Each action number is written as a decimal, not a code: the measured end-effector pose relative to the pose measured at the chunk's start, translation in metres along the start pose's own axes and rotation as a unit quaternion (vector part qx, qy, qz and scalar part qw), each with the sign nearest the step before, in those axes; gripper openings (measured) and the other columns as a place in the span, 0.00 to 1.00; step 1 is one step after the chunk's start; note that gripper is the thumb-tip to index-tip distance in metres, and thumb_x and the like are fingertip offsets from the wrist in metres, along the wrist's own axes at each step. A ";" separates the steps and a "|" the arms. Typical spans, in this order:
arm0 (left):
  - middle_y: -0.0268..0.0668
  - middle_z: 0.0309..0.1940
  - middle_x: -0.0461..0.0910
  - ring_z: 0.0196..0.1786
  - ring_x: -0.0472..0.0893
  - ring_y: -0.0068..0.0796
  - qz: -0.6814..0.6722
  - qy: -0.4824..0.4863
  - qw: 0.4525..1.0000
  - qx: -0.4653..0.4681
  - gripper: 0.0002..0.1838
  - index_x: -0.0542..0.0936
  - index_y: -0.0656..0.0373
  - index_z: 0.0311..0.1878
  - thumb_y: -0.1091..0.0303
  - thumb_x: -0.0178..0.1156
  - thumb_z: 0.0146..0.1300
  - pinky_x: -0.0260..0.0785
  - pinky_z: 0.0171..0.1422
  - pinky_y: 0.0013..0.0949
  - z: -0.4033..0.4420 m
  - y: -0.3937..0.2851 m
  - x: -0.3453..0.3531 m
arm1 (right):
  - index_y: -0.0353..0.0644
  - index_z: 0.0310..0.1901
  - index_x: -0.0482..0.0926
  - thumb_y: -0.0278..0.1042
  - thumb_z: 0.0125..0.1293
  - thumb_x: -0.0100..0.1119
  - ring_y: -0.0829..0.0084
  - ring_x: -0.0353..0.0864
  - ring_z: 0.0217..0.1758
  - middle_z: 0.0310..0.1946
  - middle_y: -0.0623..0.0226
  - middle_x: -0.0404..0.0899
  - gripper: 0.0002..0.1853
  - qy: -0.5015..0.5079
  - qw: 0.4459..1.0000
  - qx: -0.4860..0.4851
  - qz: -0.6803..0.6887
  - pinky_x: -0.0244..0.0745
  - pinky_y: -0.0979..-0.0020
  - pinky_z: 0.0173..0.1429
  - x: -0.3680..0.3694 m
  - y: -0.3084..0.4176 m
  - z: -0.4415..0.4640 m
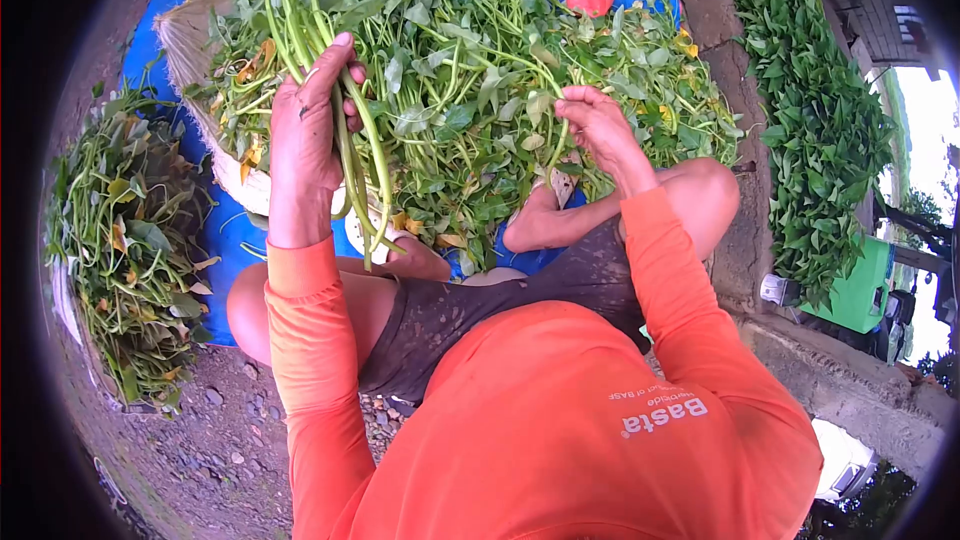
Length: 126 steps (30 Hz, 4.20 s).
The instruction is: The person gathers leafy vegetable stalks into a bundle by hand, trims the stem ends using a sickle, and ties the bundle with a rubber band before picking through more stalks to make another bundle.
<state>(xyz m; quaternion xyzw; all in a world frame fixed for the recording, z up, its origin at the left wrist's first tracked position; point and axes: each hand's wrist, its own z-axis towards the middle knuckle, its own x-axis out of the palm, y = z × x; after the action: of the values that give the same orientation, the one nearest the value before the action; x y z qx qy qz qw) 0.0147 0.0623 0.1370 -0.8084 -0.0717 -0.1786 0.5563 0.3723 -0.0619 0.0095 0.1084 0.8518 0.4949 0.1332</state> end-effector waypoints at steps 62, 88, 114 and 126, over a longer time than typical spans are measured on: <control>0.20 0.22 0.74 0.20 0.67 0.09 -0.032 -0.008 0.999 -0.041 0.11 0.86 0.55 0.44 0.58 0.68 0.79 0.57 0.25 0.19 0.001 0.048 0.032 | 0.35 0.53 0.85 0.31 0.73 0.67 0.53 0.86 0.47 0.45 0.54 0.86 0.12 -0.187 0.827 -0.396 -0.352 0.82 0.54 0.53 0.044 0.058 -0.103; 0.28 0.33 0.82 0.32 0.77 0.16 0.020 0.033 0.998 0.041 0.14 0.85 0.57 0.44 0.55 0.70 0.78 0.68 0.35 0.23 -0.005 0.075 0.025 | 0.29 0.62 0.85 0.31 0.79 0.67 0.68 0.89 0.56 0.54 0.54 0.89 0.17 0.129 0.936 -0.326 0.025 0.84 0.66 0.61 0.161 0.046 -0.079; 0.28 0.28 0.79 0.27 0.72 0.15 0.119 -0.055 0.991 0.010 0.14 0.85 0.56 0.40 0.55 0.72 0.75 0.60 0.31 0.24 0.011 0.018 0.030 | 0.41 0.46 0.87 0.37 0.63 0.78 0.67 0.86 0.45 0.46 0.64 0.89 0.14 -0.085 0.931 0.021 -0.353 0.80 0.61 0.53 -0.029 -0.021 0.210; 0.25 0.28 0.79 0.24 0.70 0.13 0.075 -0.029 0.997 0.018 0.15 0.85 0.54 0.39 0.53 0.72 0.74 0.58 0.29 0.23 0.008 0.012 0.029 | 0.40 0.86 0.60 0.39 0.83 0.62 0.82 0.76 0.35 0.32 0.75 0.79 0.36 -0.087 0.990 -0.109 0.014 0.72 0.74 0.38 -0.058 0.085 0.044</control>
<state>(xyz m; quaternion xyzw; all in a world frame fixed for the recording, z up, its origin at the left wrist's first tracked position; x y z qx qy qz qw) 0.0473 0.0630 0.1348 -0.8062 -0.0299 -0.1120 0.5802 0.4459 -0.0033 0.0696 0.1476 0.7766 0.5748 0.2114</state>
